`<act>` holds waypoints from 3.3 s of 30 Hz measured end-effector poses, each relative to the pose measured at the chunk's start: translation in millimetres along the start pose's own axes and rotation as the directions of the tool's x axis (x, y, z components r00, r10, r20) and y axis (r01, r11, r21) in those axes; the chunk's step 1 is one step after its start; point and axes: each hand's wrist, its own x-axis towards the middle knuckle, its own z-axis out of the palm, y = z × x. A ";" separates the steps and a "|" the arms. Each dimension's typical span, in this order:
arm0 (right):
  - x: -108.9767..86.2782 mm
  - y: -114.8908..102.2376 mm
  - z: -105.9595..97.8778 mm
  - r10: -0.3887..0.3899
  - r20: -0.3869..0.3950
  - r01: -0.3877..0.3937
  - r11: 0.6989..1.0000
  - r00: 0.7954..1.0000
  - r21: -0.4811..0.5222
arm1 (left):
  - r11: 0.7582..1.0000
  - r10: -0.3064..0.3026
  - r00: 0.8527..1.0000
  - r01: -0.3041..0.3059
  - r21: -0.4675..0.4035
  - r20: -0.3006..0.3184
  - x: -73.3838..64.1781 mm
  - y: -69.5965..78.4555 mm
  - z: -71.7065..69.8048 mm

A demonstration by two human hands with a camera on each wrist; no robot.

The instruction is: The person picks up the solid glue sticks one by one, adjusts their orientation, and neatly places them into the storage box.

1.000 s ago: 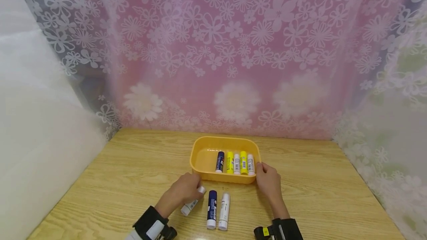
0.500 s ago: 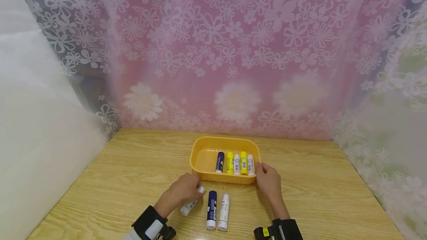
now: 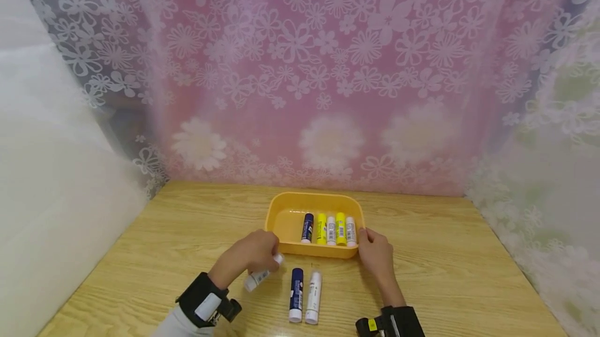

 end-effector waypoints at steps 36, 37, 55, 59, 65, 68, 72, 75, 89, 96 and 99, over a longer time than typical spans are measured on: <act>1.1 -2.4 -3.0 0.020 0.024 -0.020 1.000 1.000 -0.006 | 0.983 -0.038 0.998 0.028 -0.179 -0.053 81.4 34.3 -60.4; 1.0 -2.6 -3.0 0.022 0.025 -0.022 1.000 0.999 -0.007 | 0.981 -0.042 0.997 0.028 -0.193 -0.068 84.8 33.2 -57.6; 2.0 -0.7 -1.0 0.020 0.010 -0.020 1.000 1.000 -0.016 | 0.943 -0.106 0.968 0.026 -0.331 -0.227 112.4 26.1 -9.1; 2.8 0.9 -0.5 0.019 0.009 -0.019 1.000 1.000 -0.020 | 0.956 -0.142 0.965 0.076 -0.282 -0.221 111.1 28.1 -1.6; 3.5 1.5 0.2 0.022 0.010 -0.022 1.000 1.000 -0.017 | 0.966 -0.106 0.962 0.039 -0.257 -0.250 111.1 26.1 8.0; 3.2 0.9 0.1 0.020 0.012 -0.020 1.000 1.000 -0.017 | 0.972 -0.086 0.957 0.019 -0.234 -0.276 112.6 24.0 12.3; 2.1 0.5 -0.4 0.020 0.017 -0.020 1.000 1.000 -0.016 | 0.976 -0.082 0.955 0.019 -0.215 -0.287 115.0 22.1 17.7; 1.3 -0.2 -0.7 0.018 0.021 -0.018 1.000 1.000 -0.011 | 0.975 -0.103 0.958 0.044 -0.218 -0.267 115.6 21.6 19.5; 1.0 -2.3 -1.4 0.014 0.009 -0.014 1.000 1.000 -0.002 | 0.948 -0.173 0.957 0.098 -0.303 -0.232 119.2 20.6 28.3; 1.0 1.3 0.3 0.020 0.020 -0.020 1.000 1.000 -0.001 | 0.953 -0.152 0.958 0.076 -0.294 -0.243 116.3 18.6 31.6; 0.7 2.2 0.5 0.016 0.019 -0.015 1.000 1.000 -0.007 | 0.955 -0.154 0.960 0.085 -0.282 -0.232 116.1 18.3 32.6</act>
